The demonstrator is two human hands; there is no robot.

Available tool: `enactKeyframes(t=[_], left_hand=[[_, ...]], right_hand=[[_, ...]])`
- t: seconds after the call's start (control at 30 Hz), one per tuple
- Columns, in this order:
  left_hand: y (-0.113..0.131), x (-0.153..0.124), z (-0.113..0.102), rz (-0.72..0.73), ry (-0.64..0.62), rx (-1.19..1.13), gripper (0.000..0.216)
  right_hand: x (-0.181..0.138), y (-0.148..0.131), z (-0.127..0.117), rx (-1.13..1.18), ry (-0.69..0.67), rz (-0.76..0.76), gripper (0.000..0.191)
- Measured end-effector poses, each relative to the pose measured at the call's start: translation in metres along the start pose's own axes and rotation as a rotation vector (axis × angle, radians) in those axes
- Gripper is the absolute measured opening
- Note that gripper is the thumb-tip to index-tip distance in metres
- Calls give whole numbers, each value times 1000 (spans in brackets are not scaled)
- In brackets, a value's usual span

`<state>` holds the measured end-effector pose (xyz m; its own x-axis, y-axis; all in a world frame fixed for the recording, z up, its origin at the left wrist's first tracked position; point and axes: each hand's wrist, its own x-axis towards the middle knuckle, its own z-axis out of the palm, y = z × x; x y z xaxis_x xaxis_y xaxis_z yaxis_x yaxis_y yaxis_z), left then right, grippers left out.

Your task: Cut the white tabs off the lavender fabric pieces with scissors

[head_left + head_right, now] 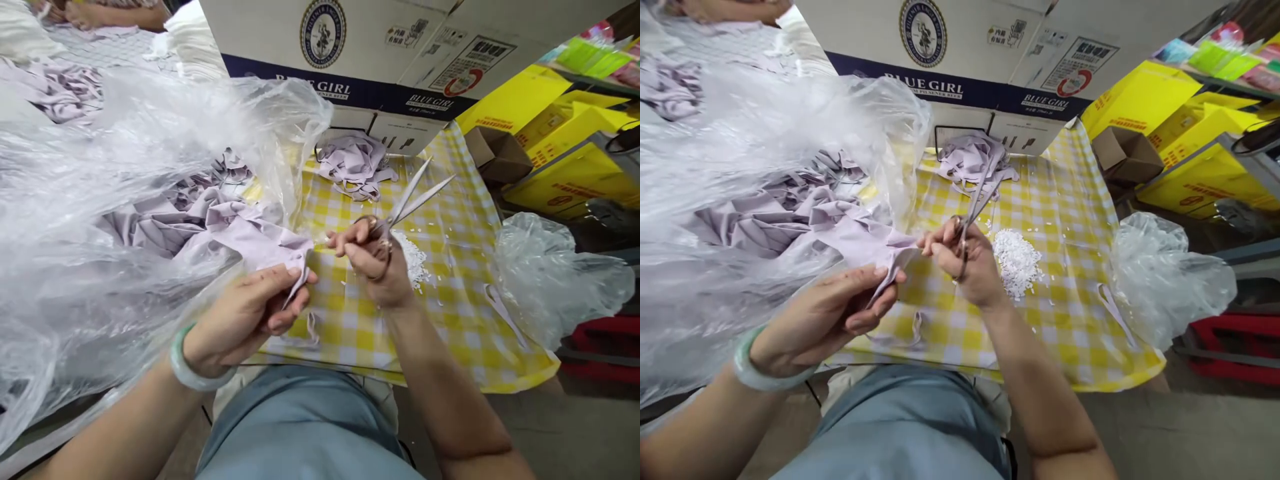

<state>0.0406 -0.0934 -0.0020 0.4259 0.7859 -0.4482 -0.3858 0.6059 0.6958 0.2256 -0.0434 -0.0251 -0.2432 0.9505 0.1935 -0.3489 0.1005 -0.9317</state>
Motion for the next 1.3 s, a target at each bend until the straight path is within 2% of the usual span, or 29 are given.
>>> enactKeyframes(t=[0.1, 0.17, 0.27, 0.33, 0.43, 0.5, 0.6, 0.73, 0.8, 0.87, 0.97, 1.0, 1.07, 1.17, 1.23, 1.3], left_hand=[[8, -10, -6, 83, 72, 30, 17], [13, -18, 0, 74, -13, 39, 17], [21, -26, 15, -38, -218, 41, 26], [24, -27, 18, -17, -236, 78, 29], [21, -22, 10, 202, -2, 192, 17], [14, -17, 1, 331, 133, 326, 14], [6, -13, -10, 427, 140, 621, 15], [6, -16, -13, 519, -2, 862, 21], [8, -18, -10, 620, -53, 932, 24], [9, -16, -6, 792, -6, 1005, 25], [6, -5, -3, 1000, 149, 1021, 22], [4, 0, -4, 1008, 168, 962, 22], [-1, 11, -6, 926, 156, 756, 24], [-9, 22, -11, 735, 135, 458, 27], [-15, 25, -13, 668, 144, 380, 27], [-21, 26, -13, 641, 143, 376, 27]], right_hand=[[9, -16, 7, -19, -34, -61, 19], [9, -12, 14, -84, -136, -37, 20], [8, 2, 23, -88, -292, 81, 23], [7, 2, 23, 2, -231, 97, 18], [9, -19, 16, 92, -35, 24, 17], [12, -36, 13, 59, 48, 28, 20], [20, -42, 14, -4, 76, 143, 25], [35, -18, 14, 65, 97, 222, 29], [41, -2, 17, 122, 79, 253, 29], [41, 14, 25, 178, 47, 319, 29], [34, 41, 45, 239, -22, 406, 32], [30, 50, 51, 254, -45, 425, 34], [22, 66, 57, 265, -70, 457, 37], [11, 75, 46, 204, -14, 479, 42], [3, 66, 27, -14, 56, 415, 38], [-9, 48, 7, -382, 78, 313, 29]])
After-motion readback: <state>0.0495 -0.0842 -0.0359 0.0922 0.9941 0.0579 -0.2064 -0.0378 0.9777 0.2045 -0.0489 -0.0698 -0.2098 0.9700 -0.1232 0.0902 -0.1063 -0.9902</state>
